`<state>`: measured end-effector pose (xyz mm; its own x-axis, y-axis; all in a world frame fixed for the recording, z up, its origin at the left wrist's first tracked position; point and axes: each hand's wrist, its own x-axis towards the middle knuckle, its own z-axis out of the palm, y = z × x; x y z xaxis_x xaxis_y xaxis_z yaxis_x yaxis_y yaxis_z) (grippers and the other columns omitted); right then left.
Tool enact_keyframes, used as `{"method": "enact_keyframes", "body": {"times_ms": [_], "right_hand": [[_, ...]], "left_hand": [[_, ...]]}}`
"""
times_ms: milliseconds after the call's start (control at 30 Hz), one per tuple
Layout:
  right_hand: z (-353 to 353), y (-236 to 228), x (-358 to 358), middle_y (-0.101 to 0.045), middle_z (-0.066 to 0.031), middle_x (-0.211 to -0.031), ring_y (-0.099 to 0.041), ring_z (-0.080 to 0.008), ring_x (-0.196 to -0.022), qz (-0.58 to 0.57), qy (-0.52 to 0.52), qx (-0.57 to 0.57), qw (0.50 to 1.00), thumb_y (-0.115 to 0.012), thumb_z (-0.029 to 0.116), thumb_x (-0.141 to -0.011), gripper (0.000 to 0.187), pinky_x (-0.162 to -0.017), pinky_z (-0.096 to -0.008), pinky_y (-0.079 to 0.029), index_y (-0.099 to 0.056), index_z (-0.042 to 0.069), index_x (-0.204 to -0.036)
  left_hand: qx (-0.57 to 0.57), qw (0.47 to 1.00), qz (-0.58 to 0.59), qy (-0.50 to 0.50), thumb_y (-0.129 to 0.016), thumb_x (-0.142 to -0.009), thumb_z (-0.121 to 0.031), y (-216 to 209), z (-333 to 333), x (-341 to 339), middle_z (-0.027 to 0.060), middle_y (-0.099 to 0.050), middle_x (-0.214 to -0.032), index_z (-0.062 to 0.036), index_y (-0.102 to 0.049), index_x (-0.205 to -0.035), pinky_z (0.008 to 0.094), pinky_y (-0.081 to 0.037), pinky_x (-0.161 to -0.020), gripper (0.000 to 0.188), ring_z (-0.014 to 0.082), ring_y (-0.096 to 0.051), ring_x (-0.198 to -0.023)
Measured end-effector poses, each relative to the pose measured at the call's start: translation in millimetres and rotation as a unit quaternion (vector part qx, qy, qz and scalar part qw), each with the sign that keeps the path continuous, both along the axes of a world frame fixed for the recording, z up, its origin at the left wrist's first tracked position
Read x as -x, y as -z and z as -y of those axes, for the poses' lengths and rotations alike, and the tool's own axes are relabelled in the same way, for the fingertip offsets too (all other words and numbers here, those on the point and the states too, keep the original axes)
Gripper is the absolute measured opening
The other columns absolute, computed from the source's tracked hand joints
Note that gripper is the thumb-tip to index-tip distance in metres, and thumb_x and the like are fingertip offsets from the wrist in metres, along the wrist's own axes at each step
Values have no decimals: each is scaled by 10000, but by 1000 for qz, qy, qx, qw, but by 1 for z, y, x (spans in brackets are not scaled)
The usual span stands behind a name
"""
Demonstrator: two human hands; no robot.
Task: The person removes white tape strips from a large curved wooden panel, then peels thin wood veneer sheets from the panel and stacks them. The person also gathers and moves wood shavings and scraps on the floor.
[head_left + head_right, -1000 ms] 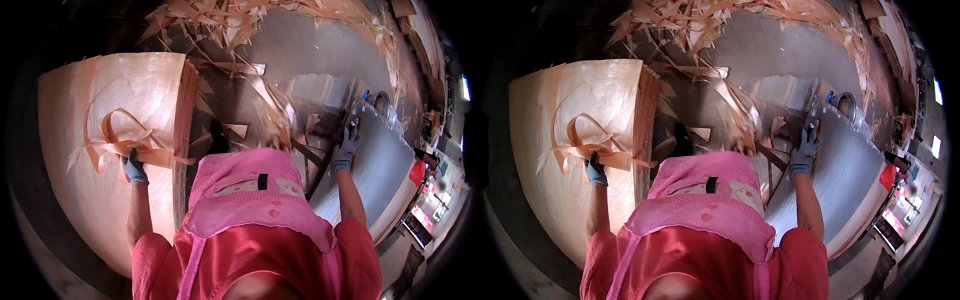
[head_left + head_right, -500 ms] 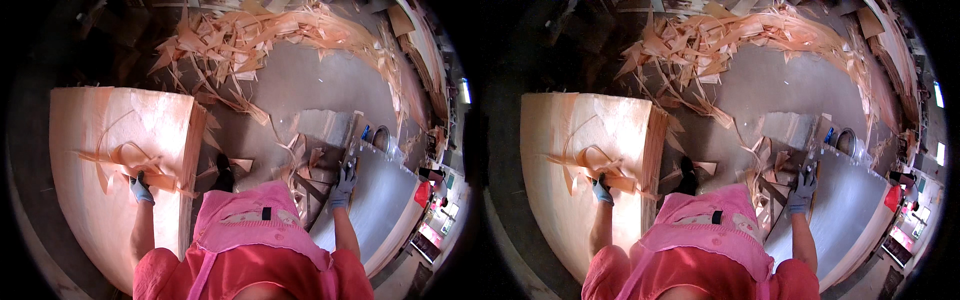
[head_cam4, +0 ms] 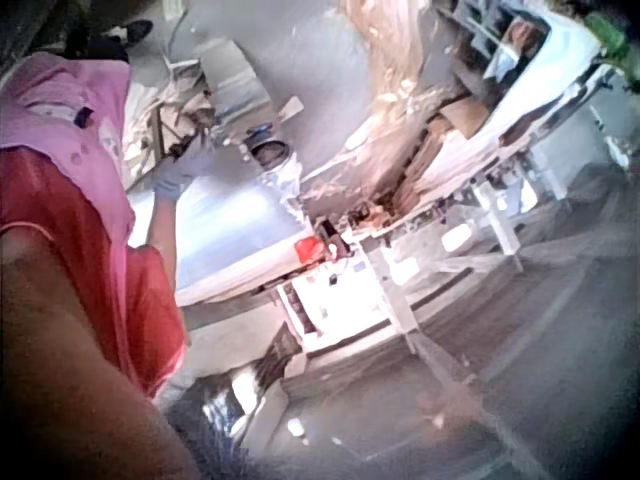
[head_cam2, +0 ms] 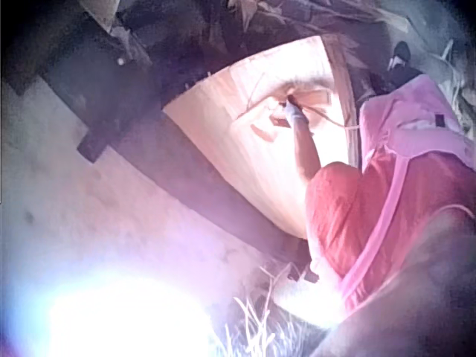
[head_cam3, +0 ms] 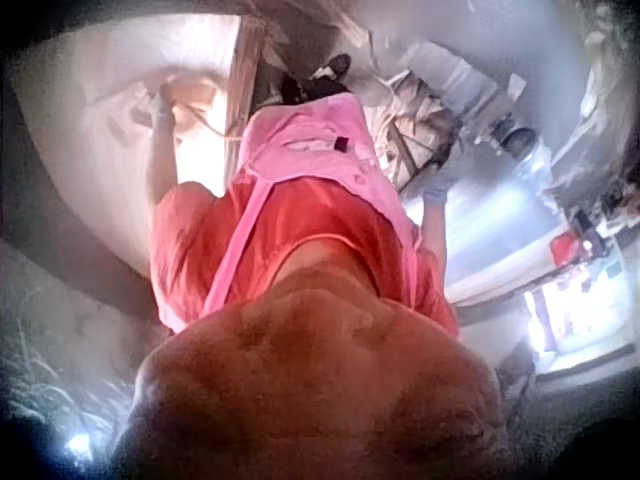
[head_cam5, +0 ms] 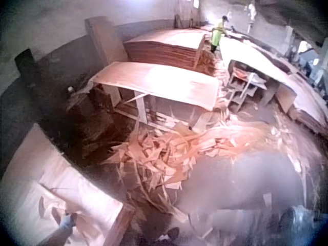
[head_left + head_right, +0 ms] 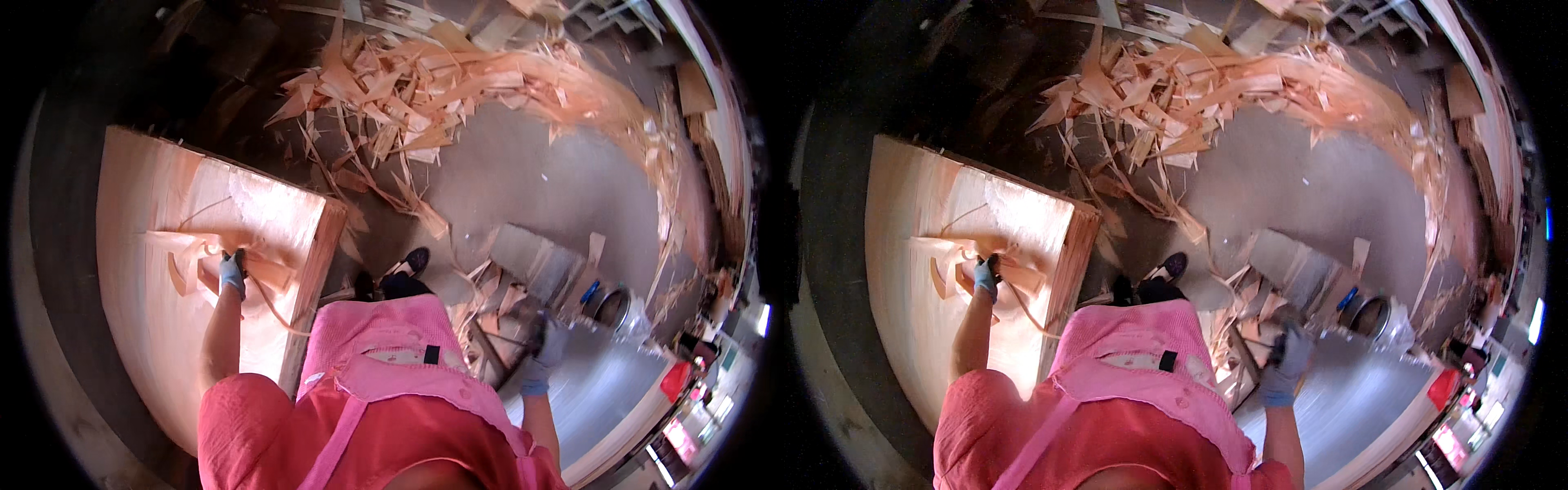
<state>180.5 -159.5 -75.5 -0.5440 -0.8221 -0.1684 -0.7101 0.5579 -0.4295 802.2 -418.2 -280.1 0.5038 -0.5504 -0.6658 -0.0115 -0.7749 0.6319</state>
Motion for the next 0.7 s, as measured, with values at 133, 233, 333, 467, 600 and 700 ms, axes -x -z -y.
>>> {"method": "enact_keyframes", "body": {"times_ms": [133, 233, 333, 467, 600, 700], "right_hand": [[103, 42, -4, -566, -190, -1074, -529, -392, -997, 49, -254, -10, 966, -566, 98, -794, 406, -868, -449, -426, -533, 27, -1193], [154, 92, -15, -593, -196, -1073, -567, -388, -979, 130, -245, -23, 960, -539, 129, -857, 353, -841, -440, -456, -530, 47, -1200], [197, 120, -24, -604, -209, -1115, -580, -389, -1022, 149, -266, -120, 945, -545, 132, -847, 357, -879, -428, -466, -539, 36, -1191], [225, 151, -20, -612, -210, -1059, -585, -401, -962, 110, -300, -162, 934, -498, 172, -882, 305, -832, -452, -470, -533, 65, -1165], [307, 164, -34, -617, -215, -1030, -584, -414, -941, 87, -355, -203, 908, -498, 168, -882, 257, -810, -479, -467, -550, 58, -1109], [371, 192, -44, -606, -226, -1005, -588, -431, -893, 76, -404, -173, 895, -501, 190, -892, 248, -765, -531, -460, -528, 82, -1114]], "left_hand": [[0, 998, 54, 35, -620, -835, -170, 46, 3, 32, 6, -528, -705, -92, -528, -1126, 269, -429, -491, 314, 128, -490, -563], [95, 993, 50, 49, -618, -840, -178, 84, -13, 5, 86, -629, -833, -42, -526, -1181, 314, -488, -658, 378, 218, -598, -728], [31, 980, 165, 110, -589, -864, -185, 98, -30, -1, 207, -642, -1085, 37, -549, -1160, 366, -464, -845, 372, 290, -616, -992], [27, 980, 162, 110, -579, -883, -206, 57, -9, 56, 222, -643, -1061, 35, -572, -1130, 373, -461, -848, 346, 315, -620, -970], [-13, 988, 141, 68, -591, -891, -209, 33, -8, 59, 245, -637, -1030, 59, -566, -1130, 372, -461, -833, 360, 303, -615, -932], [4, 977, 202, 67, -608, -884, -190, 47, -33, 58, 220, -644, -1002, 84, -560, -1129, 357, -462, -816, 371, 267, -605, -884]]}}
